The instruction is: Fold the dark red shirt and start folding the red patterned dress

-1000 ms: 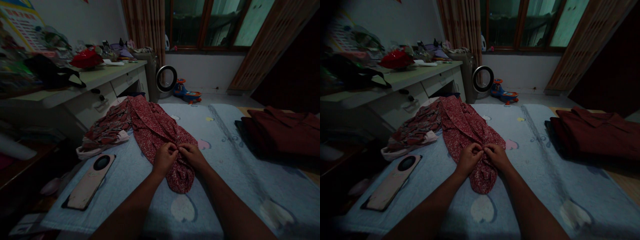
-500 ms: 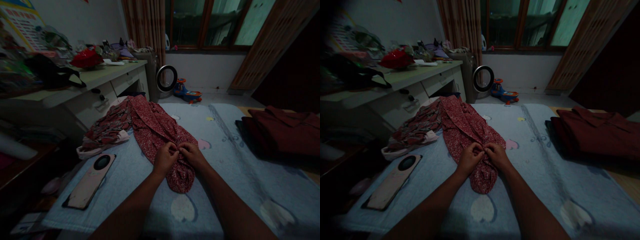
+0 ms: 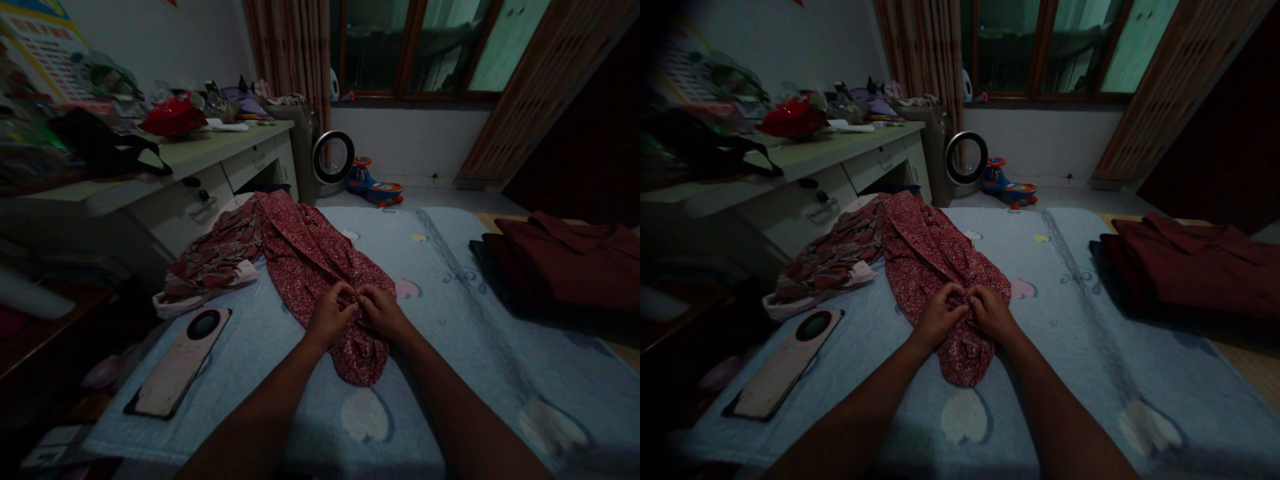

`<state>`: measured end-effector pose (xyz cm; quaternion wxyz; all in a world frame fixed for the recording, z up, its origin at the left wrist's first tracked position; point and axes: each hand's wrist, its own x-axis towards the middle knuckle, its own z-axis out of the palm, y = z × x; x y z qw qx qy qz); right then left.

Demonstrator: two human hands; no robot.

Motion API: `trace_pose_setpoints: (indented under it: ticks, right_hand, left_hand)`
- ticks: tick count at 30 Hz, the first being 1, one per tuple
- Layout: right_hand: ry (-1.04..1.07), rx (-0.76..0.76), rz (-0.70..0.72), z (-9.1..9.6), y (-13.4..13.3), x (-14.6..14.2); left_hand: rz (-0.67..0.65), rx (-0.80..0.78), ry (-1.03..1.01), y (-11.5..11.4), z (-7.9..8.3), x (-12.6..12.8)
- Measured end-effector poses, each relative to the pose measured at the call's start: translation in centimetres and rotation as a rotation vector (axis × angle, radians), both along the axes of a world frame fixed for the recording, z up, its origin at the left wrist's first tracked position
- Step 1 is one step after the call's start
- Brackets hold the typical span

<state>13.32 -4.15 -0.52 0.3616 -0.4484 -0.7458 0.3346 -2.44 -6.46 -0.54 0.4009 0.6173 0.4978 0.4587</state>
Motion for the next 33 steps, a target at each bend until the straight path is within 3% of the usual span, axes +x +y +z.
trace_pose_setpoints:
  ticks: [10, 19, 33]
  right_hand:
    - [0.037, -0.033, 0.016, 0.33, 0.05, 0.26]
    - [0.022, -0.073, 0.019, 0.45, -0.23, -0.02]
    - [-0.030, 0.007, -0.040, 0.37, -0.45, -0.35]
  left_hand:
    - [-0.062, -0.045, -0.057, 0.20, 0.50, -0.50]
    - [0.000, -0.039, -0.058, 0.31, -0.07, -0.43]
    - [0.056, -0.106, -0.124, 0.44, -0.19, -0.40]
